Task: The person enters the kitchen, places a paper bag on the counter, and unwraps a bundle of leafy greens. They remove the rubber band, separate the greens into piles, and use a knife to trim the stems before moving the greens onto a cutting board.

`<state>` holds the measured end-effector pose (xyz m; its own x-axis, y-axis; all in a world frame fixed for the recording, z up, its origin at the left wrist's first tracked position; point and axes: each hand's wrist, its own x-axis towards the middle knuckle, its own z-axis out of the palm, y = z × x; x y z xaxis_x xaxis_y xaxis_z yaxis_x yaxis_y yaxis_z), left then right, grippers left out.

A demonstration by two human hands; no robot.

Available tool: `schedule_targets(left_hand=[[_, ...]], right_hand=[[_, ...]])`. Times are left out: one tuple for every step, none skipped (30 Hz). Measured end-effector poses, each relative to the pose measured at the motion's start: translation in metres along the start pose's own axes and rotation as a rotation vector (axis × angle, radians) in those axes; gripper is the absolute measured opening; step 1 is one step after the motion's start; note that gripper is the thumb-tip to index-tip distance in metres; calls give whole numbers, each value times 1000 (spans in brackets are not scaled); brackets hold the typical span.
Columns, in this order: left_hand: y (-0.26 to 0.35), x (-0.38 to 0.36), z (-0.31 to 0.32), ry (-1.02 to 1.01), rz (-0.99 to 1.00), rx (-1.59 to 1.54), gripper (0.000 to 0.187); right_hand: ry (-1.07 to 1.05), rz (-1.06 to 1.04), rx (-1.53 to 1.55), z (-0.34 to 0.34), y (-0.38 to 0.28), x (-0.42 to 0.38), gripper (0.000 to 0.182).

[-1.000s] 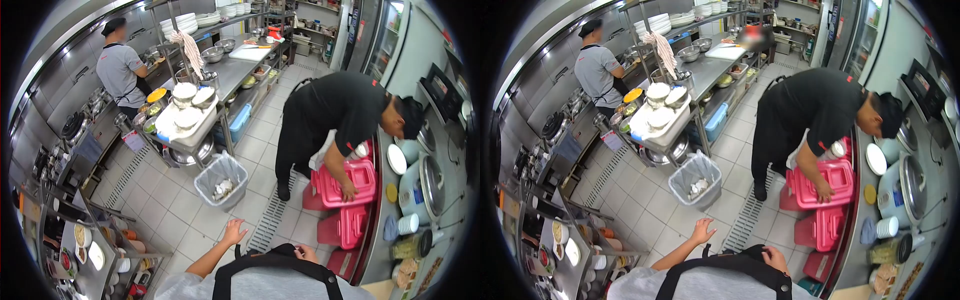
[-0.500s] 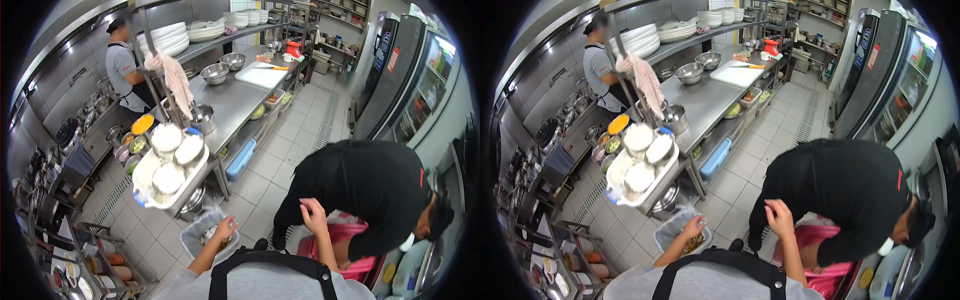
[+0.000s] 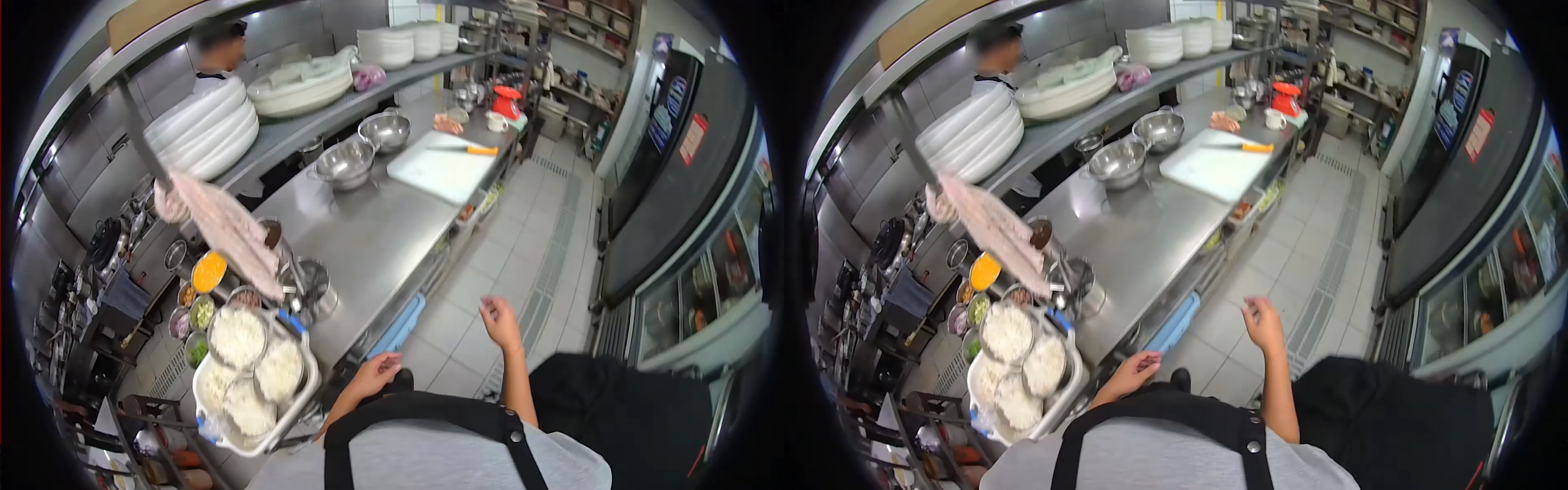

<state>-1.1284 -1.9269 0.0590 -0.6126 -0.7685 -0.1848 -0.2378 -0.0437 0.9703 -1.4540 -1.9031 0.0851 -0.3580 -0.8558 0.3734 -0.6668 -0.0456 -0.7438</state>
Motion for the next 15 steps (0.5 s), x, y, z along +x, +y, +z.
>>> schedule_targets(left_hand=[[4,23,-10,15,16,-4,32],[4,38,-22,62,41,-6,32],[3,53,-34,110,68,-5,32],[4,67,-45,172,80,14,31],[6,83,-55,187,84,12,31],[9,96,-62,237,56,6,31],[12,108,-66,287,21,-4,31],[22,120,-68,287,15,-28,31],[32,132,-68,307,4,-40,31],[41,144,-68,305,-8,-20,31],[47,158,-68,315,-20,-5,31],[51,172,-69,373,-28,-27,31],[53,184,-68,383,-17,-15,31],[53,193,-63,411,-10,-12,31],[47,204,-62,469,-13,-5,32]], right_hand=[[-3,46,-40,10,32,11,21],[-40,113,-47,17,53,20,22],[-75,177,-53,23,66,37,23],[-80,160,-49,27,76,63,23],[-117,191,-66,33,87,87,25],[-157,226,-85,36,95,111,27],[-173,221,-87,39,105,139,27],[-93,122,-118,44,115,176,28],[-16,19,-143,49,123,214,29],[22,-11,-163,51,130,254,31],[51,-52,-178,54,139,295,33],[108,-152,-226,61,158,340,35],[158,-264,-263,69,178,387,37],[163,-264,-271,76,195,431,38],[155,-283,-283,86,206,475,39]])
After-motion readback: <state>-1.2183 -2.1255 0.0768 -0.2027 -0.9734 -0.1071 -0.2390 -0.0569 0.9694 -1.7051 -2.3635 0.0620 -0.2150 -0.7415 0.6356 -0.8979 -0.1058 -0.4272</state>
